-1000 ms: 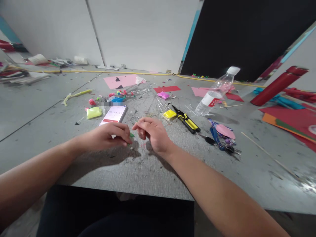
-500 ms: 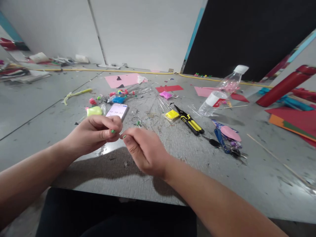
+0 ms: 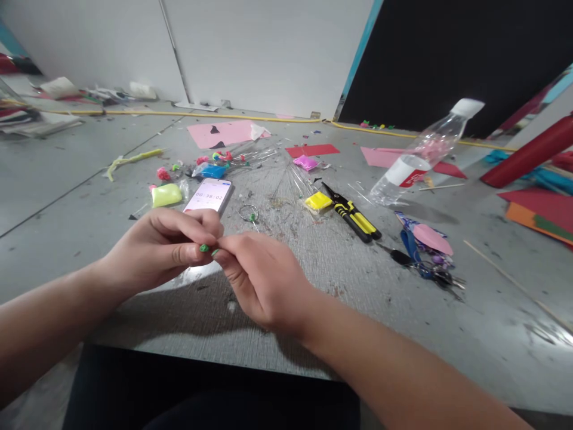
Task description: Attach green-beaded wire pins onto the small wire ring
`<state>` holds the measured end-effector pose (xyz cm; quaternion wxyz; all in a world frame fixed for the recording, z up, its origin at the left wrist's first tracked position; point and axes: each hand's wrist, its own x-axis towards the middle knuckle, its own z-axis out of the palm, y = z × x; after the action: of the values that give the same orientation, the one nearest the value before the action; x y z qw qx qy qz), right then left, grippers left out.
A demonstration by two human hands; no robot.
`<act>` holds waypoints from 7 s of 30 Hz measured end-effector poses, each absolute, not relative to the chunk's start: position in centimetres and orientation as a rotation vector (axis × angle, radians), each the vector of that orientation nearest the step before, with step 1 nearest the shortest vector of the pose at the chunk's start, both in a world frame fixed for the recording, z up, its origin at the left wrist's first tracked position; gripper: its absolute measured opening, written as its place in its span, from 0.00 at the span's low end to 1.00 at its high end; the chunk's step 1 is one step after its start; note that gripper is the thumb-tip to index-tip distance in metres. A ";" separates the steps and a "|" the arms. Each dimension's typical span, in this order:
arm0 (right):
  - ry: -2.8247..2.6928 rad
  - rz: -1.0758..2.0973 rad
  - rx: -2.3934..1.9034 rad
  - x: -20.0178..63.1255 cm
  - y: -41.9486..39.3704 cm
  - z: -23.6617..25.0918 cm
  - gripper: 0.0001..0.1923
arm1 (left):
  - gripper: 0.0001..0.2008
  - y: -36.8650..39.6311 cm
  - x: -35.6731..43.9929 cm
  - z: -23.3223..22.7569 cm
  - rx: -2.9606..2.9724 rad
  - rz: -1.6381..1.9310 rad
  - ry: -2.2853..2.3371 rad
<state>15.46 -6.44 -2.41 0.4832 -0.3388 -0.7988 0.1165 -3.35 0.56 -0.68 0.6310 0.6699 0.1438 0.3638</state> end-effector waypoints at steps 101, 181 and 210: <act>-1.947 0.113 -0.746 15.2 -7.0 -1.9 0.17 | 0.05 0.5 -3.1 0.8 1.764 0.635 0.200; -1.719 0.416 -1.235 17.7 -1.5 -5.0 0.14 | 0.08 2.6 -2.1 -1.8 2.545 0.351 0.955; -1.786 0.423 -0.737 16.4 -3.7 -3.7 0.03 | 0.05 1.1 -2.3 -0.3 1.824 0.557 0.849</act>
<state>16.42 -3.67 -3.71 0.5495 -0.3114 -0.7545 0.1786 -2.34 1.14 -0.28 0.5031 0.7551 0.3514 0.2308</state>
